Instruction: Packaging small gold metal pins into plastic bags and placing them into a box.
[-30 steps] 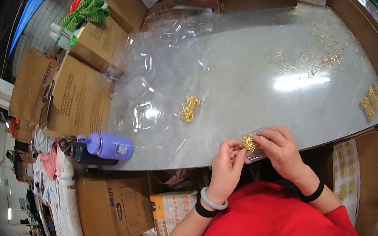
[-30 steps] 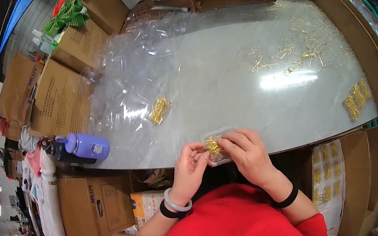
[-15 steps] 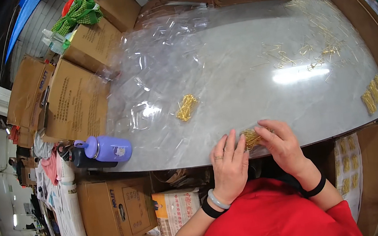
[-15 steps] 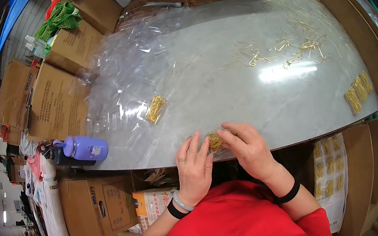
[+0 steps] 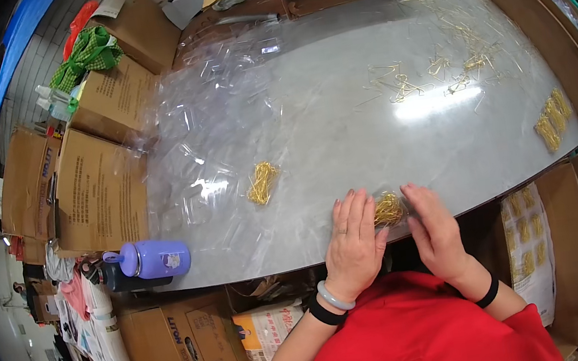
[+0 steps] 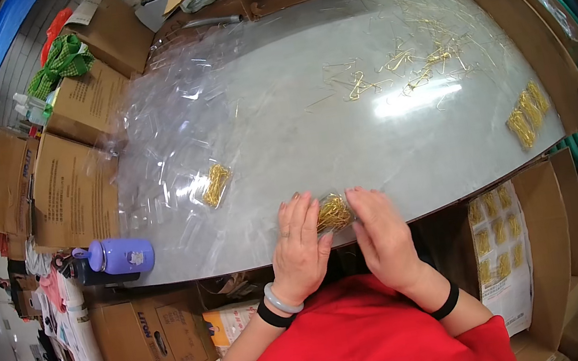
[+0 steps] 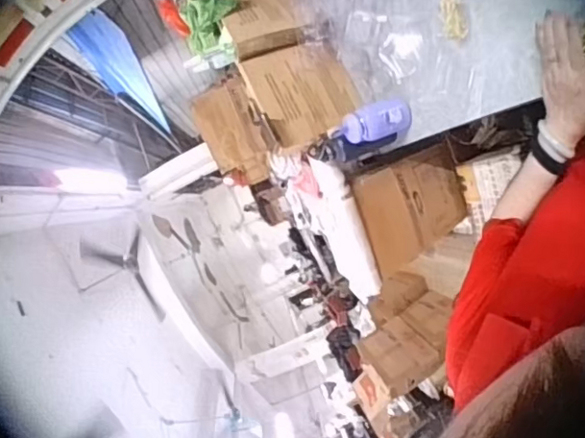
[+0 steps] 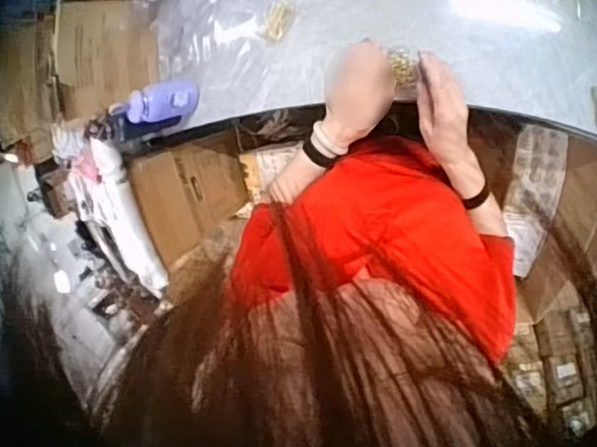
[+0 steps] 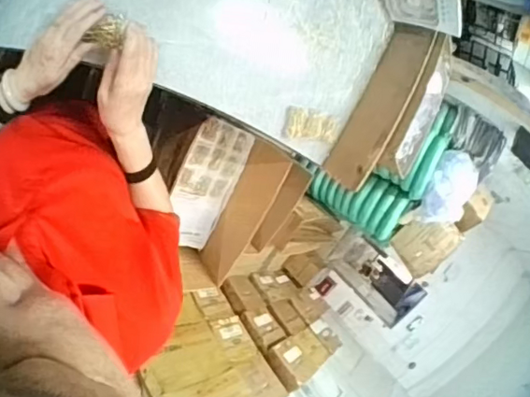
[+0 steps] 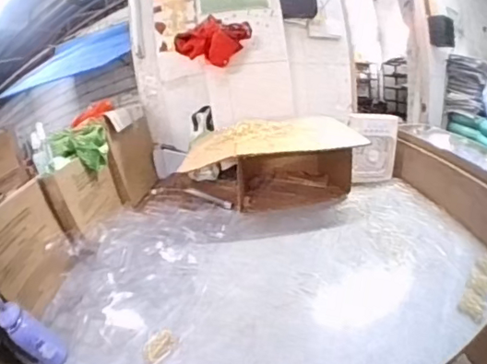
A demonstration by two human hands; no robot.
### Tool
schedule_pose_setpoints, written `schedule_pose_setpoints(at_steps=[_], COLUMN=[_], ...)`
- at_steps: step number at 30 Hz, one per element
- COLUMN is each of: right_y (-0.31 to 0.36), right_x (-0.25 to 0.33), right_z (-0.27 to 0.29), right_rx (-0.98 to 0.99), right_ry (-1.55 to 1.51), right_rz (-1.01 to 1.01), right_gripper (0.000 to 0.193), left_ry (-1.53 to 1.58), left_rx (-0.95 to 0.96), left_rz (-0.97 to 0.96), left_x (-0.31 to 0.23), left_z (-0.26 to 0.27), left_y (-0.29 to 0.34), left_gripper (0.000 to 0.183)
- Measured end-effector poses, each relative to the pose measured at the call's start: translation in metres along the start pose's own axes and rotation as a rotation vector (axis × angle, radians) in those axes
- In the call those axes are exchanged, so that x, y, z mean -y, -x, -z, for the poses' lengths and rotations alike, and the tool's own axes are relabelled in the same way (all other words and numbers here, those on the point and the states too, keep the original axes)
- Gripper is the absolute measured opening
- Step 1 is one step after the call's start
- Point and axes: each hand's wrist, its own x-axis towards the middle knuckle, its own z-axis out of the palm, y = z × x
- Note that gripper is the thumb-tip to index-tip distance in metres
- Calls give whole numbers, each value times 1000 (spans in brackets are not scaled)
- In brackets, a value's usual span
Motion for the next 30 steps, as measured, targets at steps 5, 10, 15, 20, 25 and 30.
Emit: schedule_pose_setpoints(at_steps=[5, 10, 15, 20, 25, 30], right_y=[-19, -37, -23, -8, -17, -36], right_x=[-8, -11, -2, 0, 2, 15], right_z=[-5, -6, -4, -8, -8, -18], right_rx=[-59, -36, -82, -1, 24, 40], right_ry=[163, 121, -16, 134, 134, 143], right_rz=[61, 140, -24, 135, 151, 131], right_gripper=[29, 26, 29, 44, 51, 47], left_ry=[-16, -28, -62, -75, 178, 219], left_rx=[3, -14, -58, -66, -115, -70], left_rz=[-2, 15, 26, -8, 12, 30], left_x=[-2, -2, 0, 1, 7, 10], left_z=[1, 1, -6, -4, -2, 5], left_y=[1, 0, 6, 4, 8, 13], left_gripper=[55, 53, 53, 59, 80, 94])
